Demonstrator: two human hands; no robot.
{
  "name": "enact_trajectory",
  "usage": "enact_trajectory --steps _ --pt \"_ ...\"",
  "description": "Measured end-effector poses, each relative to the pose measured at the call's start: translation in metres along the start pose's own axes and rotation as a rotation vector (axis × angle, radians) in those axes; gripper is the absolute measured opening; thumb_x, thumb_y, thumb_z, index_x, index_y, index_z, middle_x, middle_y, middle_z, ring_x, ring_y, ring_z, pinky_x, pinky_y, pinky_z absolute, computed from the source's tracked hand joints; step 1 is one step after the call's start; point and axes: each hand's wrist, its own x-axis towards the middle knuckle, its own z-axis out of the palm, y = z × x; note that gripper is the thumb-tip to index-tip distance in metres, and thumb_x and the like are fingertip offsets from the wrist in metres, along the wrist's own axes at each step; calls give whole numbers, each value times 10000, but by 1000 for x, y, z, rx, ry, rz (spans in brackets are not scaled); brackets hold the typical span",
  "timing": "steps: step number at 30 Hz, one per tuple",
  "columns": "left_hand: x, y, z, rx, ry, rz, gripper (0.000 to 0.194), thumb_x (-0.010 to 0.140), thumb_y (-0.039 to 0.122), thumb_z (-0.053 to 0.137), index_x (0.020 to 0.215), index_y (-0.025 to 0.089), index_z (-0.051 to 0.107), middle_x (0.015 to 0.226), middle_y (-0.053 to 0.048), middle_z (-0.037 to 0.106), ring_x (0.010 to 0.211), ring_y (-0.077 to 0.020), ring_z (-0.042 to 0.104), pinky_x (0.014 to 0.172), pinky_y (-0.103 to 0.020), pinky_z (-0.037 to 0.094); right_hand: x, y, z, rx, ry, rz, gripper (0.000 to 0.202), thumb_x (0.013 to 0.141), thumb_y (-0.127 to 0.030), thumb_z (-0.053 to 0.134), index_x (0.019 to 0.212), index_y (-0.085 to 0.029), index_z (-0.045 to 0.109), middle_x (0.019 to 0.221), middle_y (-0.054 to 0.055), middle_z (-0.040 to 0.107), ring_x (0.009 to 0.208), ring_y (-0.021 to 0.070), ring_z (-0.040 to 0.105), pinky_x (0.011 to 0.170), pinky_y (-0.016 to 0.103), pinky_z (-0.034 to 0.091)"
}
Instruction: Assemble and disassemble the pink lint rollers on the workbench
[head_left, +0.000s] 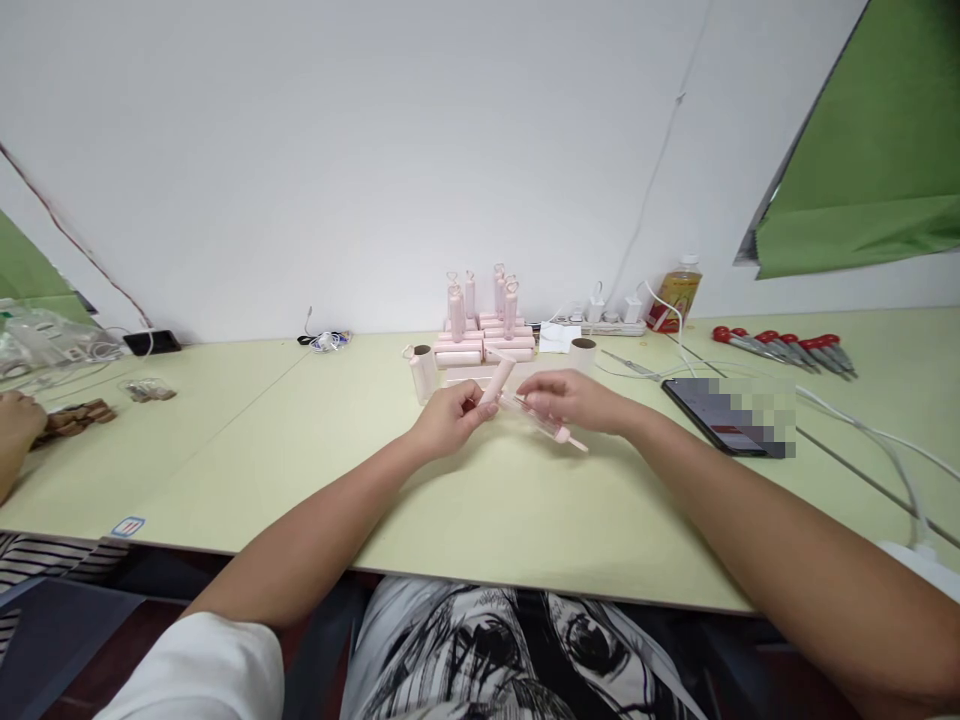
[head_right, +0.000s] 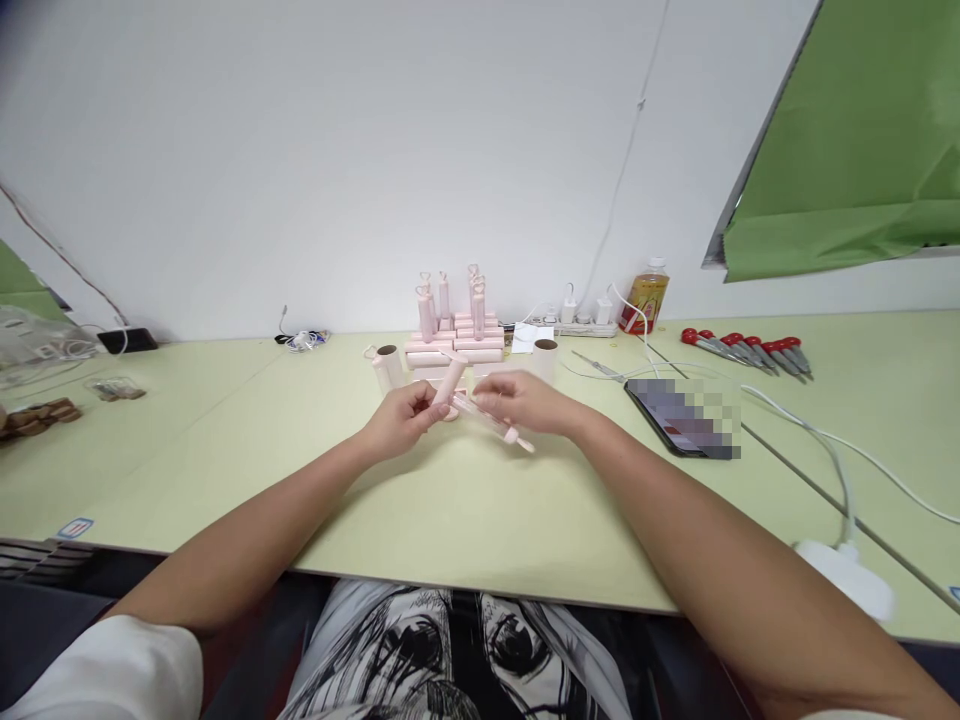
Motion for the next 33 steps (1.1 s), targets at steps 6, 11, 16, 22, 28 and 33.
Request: enact_trajectory --steps 6,11,16,22,28,33 --pt "-1 6 0 -303 -18 -36 389 809 487 627 1027 188 505 805 -5 615 635 -99 539 563 -221 400 -4 -4 11 -299 -97 -33 80 725 -254 545 717 -188 502 636 -47 433 585 111 396 543 233 298" --pt "-4 15 -3 -495 -328 -18 446 843 513 586 1122 167 541 800 -43 627 631 -108 568 547 -221 411 -3 0 9 -302 -119 -85 38 632 -165 475 660 -188 487 610 -52 380 584 109 354 547 233 267" --pt "-6 18 1 -676 -454 -64 429 825 498 624 1093 170 556 916 -99 658 760 -176 665 659 -283 505 -4 -2 17 -280 -202 -110 160 628 -152 467 739 -178 579 617 -47 407 569 107 356 549 232 275" --pt "-7 19 4 -771 -516 -144 435 799 472 670 1080 194 489 903 -92 665 779 -211 692 554 -235 478 -3 2 20 -315 -227 -94 77 619 -139 470 652 -187 521 584 -46 374 547 108 353 524 233 269" --pt "-8 23 11 -775 -451 -124 411 785 473 684 1011 187 494 783 -39 638 692 -170 675 573 -253 499 0 5 19 -355 -201 -82 64 599 -135 448 578 -190 423 568 -51 346 535 98 328 523 237 254" --pt "-8 22 8 -797 -371 -75 439 790 487 671 1057 193 484 785 -36 642 667 -172 673 546 -246 487 3 11 6 -323 -96 -66 89 639 -174 482 577 -188 420 568 -53 349 546 97 332 536 236 254"
